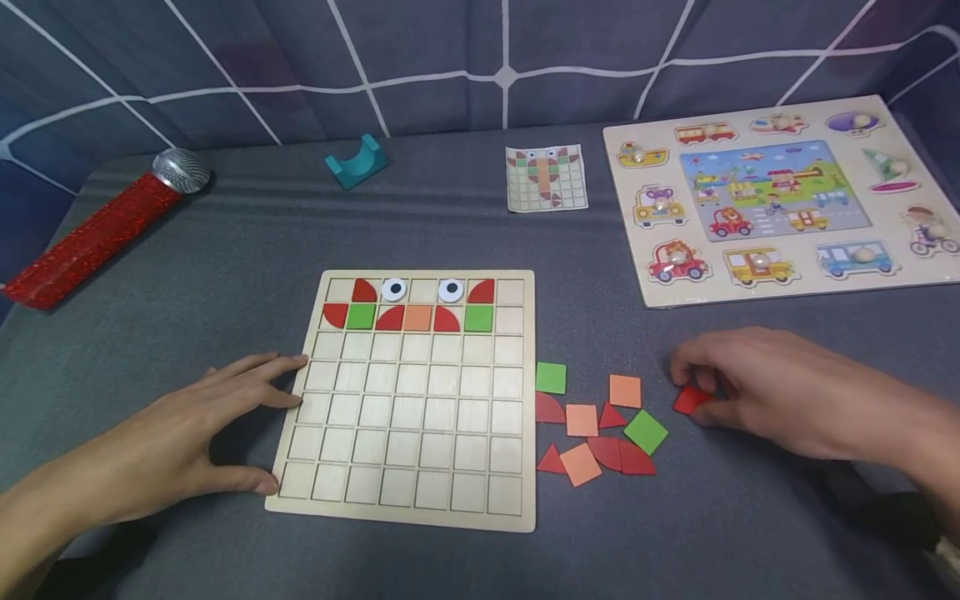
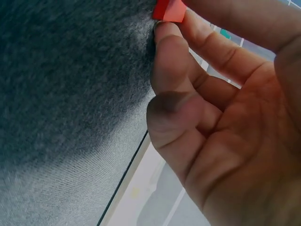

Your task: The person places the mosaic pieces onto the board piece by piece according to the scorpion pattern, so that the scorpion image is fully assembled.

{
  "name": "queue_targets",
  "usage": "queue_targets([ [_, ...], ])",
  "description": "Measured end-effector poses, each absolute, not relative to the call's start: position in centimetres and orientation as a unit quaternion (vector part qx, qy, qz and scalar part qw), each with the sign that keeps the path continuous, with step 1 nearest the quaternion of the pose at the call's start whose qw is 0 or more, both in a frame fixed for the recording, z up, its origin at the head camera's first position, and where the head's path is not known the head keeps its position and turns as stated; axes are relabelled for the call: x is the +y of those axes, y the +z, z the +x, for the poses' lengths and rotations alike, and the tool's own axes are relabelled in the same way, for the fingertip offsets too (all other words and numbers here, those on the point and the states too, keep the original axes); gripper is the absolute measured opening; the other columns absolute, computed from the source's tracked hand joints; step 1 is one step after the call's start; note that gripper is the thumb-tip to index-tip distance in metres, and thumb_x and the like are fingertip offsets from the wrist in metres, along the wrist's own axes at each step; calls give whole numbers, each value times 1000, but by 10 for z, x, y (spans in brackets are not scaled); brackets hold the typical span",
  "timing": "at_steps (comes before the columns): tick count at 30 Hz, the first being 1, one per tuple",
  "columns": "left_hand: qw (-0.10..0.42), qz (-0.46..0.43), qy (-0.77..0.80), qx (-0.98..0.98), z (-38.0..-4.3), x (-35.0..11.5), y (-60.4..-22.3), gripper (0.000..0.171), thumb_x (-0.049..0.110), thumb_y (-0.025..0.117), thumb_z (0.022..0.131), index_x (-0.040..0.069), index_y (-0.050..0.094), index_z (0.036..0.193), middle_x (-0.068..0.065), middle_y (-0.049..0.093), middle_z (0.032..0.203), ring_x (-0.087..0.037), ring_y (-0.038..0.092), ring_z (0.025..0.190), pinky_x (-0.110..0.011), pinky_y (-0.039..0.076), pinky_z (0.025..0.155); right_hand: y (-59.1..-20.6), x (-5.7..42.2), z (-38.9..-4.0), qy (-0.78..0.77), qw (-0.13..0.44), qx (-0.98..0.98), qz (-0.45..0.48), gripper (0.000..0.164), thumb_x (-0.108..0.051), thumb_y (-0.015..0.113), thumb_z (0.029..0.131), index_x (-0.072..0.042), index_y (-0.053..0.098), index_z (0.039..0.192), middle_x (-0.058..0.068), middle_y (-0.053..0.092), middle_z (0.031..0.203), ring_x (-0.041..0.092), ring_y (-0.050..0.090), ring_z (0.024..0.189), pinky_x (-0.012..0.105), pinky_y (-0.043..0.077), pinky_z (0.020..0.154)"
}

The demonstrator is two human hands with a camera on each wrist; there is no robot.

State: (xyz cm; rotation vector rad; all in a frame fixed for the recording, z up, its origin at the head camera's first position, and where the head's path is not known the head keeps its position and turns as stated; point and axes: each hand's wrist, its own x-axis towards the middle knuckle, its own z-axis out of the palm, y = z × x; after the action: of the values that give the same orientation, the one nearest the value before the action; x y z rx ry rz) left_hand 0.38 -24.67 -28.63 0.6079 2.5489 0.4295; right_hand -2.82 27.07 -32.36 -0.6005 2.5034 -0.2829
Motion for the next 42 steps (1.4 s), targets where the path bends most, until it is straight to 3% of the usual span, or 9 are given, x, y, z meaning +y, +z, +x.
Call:
queue_targets([
  [6, 240, 225, 161, 931, 4, -248, -286, 73, 60, 84, 62, 32, 60, 124, 6, 33, 156, -33, 27, 143, -78, 23, 97, -322, 268, -27, -78, 250, 936, -234, 30, -20, 87, 74, -20, 65, 95, -12, 45, 74, 2, 39, 62, 24, 33, 52],
  [12, 237, 226, 160, 931, 6, -249, -286, 72, 60, 84, 63, 31, 60, 125, 5, 33, 156, -33, 27, 143, -78, 24, 97, -316, 256, -32, -58, 242, 939, -238, 31, -25, 86, 77, -15, 70, 102, -12, 55, 81, 7, 47, 68, 27, 40, 56],
  [19, 227, 233, 158, 933, 7, -251, -286, 72, 60, 83, 63, 31, 60, 124, 6, 33, 156, -31, 28, 143, -78, 25, 97, -306, 230, -34, -96, 158, 938, -292, 30, -26, 85, 78, -23, 72, 105, -16, 63, 92, 3, 54, 75, 35, 52, 66],
  [25, 230, 231, 154, 933, 7, -251, -286, 72, 64, 80, 64, 32, 60, 124, 6, 33, 156, -32, 29, 142, -79, 25, 96, -295, 199, -40, -141, 82, 918, -361, 27, -21, 82, 81, -27, 71, 105, -21, 56, 88, -4, 49, 71, 28, 50, 63],
  [42, 230, 234, 165, 930, 5, -248, -286, 71, 56, 86, 63, 32, 60, 124, 8, 33, 156, -30, 27, 143, -78, 24, 98, -288, 138, -78, -163, 96, 894, -405, 18, -16, 73, 90, -16, 73, 108, -5, 62, 90, 10, 55, 76, 33, 48, 68],
])
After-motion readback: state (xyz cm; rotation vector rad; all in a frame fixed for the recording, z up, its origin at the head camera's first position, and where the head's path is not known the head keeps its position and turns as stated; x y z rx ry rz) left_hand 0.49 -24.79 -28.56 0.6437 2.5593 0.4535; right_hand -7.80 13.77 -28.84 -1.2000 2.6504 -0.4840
